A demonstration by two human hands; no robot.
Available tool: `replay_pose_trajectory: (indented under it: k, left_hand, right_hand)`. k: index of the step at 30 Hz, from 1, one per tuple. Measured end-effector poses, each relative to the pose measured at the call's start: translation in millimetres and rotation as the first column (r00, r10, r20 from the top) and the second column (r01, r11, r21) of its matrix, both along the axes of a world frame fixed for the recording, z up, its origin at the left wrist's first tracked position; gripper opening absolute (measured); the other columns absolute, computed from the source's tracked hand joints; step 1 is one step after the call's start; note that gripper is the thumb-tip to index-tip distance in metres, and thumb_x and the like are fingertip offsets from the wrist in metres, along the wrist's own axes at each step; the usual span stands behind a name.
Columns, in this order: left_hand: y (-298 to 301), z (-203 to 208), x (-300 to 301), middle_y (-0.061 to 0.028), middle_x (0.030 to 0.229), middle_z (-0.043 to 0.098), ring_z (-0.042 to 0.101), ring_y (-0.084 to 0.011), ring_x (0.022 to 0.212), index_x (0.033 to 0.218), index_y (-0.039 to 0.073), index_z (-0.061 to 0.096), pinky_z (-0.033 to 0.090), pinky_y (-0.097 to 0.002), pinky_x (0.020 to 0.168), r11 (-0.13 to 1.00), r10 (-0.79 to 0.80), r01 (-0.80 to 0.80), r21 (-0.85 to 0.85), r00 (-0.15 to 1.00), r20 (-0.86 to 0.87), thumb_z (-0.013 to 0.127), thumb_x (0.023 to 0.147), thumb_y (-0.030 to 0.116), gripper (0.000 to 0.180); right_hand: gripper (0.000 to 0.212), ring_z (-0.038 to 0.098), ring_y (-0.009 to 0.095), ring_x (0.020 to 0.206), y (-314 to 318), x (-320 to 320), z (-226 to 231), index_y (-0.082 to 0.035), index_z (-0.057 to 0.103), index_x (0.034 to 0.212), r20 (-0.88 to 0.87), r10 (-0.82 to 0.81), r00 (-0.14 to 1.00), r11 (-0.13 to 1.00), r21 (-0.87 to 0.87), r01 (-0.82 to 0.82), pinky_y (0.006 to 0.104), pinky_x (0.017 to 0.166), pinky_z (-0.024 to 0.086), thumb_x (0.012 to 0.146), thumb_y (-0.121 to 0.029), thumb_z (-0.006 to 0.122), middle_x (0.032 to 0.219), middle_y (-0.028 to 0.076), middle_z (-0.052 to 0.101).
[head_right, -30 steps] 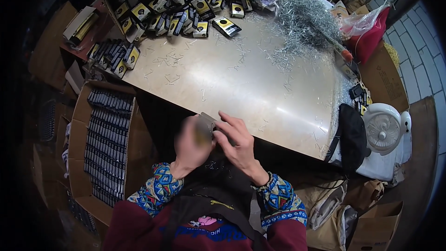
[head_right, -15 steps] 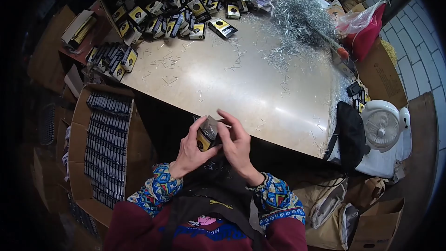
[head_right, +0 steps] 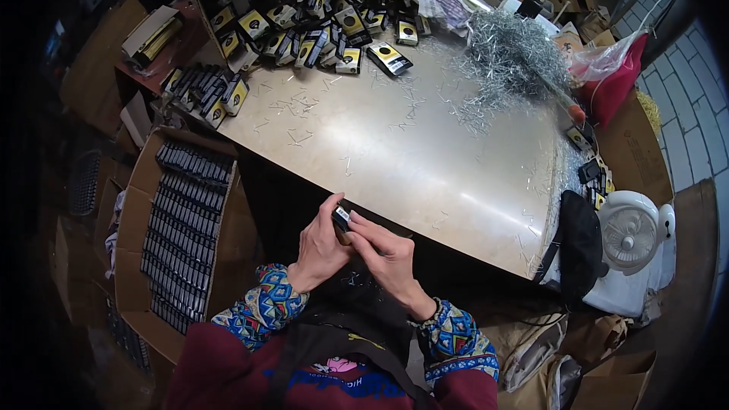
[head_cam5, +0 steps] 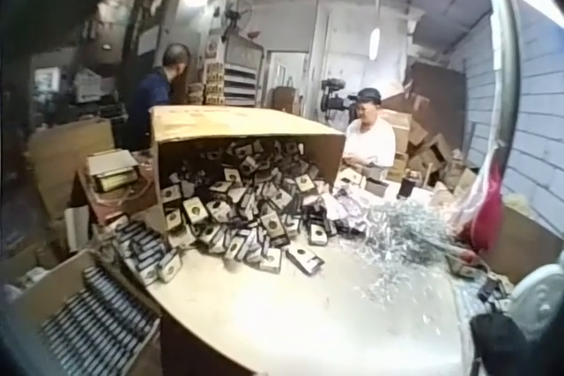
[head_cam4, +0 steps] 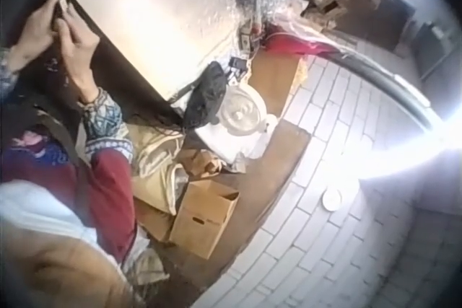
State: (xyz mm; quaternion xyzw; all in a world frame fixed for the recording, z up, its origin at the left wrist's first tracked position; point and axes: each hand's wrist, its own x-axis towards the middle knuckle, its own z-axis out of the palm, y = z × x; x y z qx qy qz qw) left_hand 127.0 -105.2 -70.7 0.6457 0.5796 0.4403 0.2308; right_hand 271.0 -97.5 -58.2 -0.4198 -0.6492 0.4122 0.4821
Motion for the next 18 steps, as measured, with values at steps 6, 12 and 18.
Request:
replay_pose_trajectory:
  k: [6, 12, 18]
  left_hand:
    - [3, 3, 0, -0.0224, 0.108, 0.06, 0.063, -0.0412, 0.094, 0.127, 0.003, 0.042, 0.052, -0.0443, 0.077, 1.0, -0.021, 0.021, -0.009, 0.999, -0.044, 0.077, 0.072, 0.014, 0.066]
    - [9, 11, -5, -0.0171, 0.106, 0.058, 0.061, -0.0386, 0.097, 0.125, 0.005, 0.043, 0.052, -0.0442, 0.076, 0.999, -0.029, 0.028, -0.023, 0.999, -0.03, 0.074, 0.074, 0.014, 0.061]
    - [0, 4, -1, -0.0193, 0.109, 0.059, 0.062, -0.0389, 0.096, 0.127, 0.005, 0.045, 0.054, -0.0427, 0.077, 0.999, 0.024, -0.021, 0.037, 0.996, -0.089, 0.074, 0.073, 0.016, 0.062]
  right_hand:
    - [0.022, 0.069, 0.016, 0.089, 1, -10, 6, 0.003, 0.067, 0.108, -0.012, -0.136, 0.991, 0.987, -0.082, 0.134, 0.026, 0.08, 0.054, 0.087, -0.001, 0.068, 0.102, 0.014, 0.071]
    - [0.021, 0.064, 0.033, 0.104, 16, -2, 13, 0.002, 0.07, 0.097, 0.181, -0.13, 0.975, 0.955, 0.289, 0.074, 0.0358, 0.086, 0.052, 0.076, -0.001, 0.074, 0.116, 0.02, 0.065]
    - [0.012, 0.065, 0.031, 0.1, 21, -4, 7, 0.002, 0.069, 0.093, 0.288, -0.14, 0.947, 0.956, 0.288, 0.054, 0.0355, 0.085, 0.052, 0.081, 0.0, 0.07, 0.113, 0.02, 0.067]
